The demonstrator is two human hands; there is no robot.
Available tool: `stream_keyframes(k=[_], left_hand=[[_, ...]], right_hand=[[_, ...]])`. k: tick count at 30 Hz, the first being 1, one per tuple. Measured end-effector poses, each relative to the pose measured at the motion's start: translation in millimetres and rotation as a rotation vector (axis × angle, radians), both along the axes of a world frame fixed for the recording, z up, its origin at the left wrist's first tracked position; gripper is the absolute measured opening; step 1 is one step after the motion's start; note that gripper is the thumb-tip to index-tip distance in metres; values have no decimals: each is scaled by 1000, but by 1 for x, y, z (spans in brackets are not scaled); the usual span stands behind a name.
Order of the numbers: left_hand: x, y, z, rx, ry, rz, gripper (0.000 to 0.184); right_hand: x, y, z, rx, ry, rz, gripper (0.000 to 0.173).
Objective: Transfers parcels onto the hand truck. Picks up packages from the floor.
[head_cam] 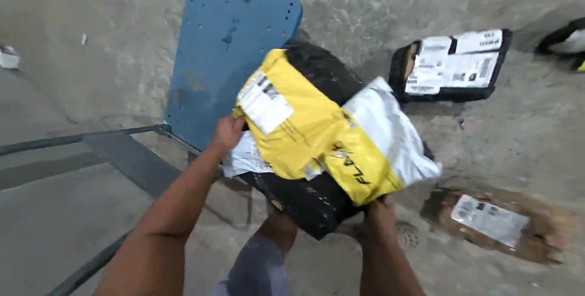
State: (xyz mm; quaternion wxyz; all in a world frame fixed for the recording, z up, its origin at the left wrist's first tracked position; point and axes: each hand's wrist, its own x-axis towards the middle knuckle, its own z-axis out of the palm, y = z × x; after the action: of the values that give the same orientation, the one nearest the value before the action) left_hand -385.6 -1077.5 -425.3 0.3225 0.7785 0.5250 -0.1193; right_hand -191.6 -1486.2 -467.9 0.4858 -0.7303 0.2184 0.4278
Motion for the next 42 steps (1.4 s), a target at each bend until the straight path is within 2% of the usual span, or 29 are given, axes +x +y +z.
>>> stream_keyframes(k=[3, 5, 8, 11, 13, 15, 17, 19, 21, 22, 23, 25, 26, 27, 29, 31, 33, 35, 38, 40, 42], left_hand=[[-59, 87, 36, 70, 143, 117, 50], [-96, 142, 52, 97, 228, 150, 55], [-149, 215, 62, 138, 313, 206, 62], [-186, 262, 59, 157, 461, 246, 60], [-211, 280, 38, 133, 526, 321, 54], [-233, 281, -5, 2, 533, 343, 46], [-235, 255, -42, -128, 560, 200, 37], [-244, 227, -69, -35, 604, 92, 39], [-259, 204, -84, 56, 630, 93, 45], [-262, 198, -85, 98, 605, 147, 45], [-254, 189, -83, 131, 531, 282, 50], [-228, 176, -66, 292, 320, 646, 62], [-213, 168, -54, 395, 282, 735, 65], [-190, 157, -39, 467, 253, 741, 66], [-117, 115, -2, 571, 40, 621, 59], [-42, 54, 21, 606, -154, 324, 47], [21, -11, 27, 488, -178, 59, 44], [86, -85, 21, 276, -133, -127, 39], [194, -175, -29, -74, -16, -320, 39], [274, -208, -88, -179, 53, -443, 39], [334, -237, -134, -247, 127, -564, 38]], right_hand=[[-24, 104, 18, 161, -27, 119, 34], [-43, 172, 23, 170, 7, 188, 36], [-75, 260, 18, 258, 27, 332, 30], [-104, 322, 8, 254, 77, 496, 30], [-122, 350, -7, 215, 119, 606, 29], [-134, 366, -23, 144, 142, 703, 27], [-142, 376, -38, 95, 176, 714, 30], [-141, 374, -48, 48, 244, 803, 37], [-121, 352, -49, 27, 310, 1018, 41], [-104, 332, -50, 4, 311, 1100, 39], [-81, 303, -50, -38, 296, 1139, 39], [-21, 230, -41, -135, 257, 1115, 44], [12, 191, -32, -194, 260, 1068, 45], [46, 150, -20, -265, 269, 987, 46], [117, 69, 2, -398, 232, 790, 44], [181, -4, 22, -493, 169, 633, 40], [231, -60, 34, -577, 170, 537, 41], [263, -121, 28, -651, 220, 477, 41], [299, -202, 5, -698, 300, 440, 42], [319, -250, -23, -723, 286, 315, 47], [326, -297, -40, -742, 267, 158, 51]])
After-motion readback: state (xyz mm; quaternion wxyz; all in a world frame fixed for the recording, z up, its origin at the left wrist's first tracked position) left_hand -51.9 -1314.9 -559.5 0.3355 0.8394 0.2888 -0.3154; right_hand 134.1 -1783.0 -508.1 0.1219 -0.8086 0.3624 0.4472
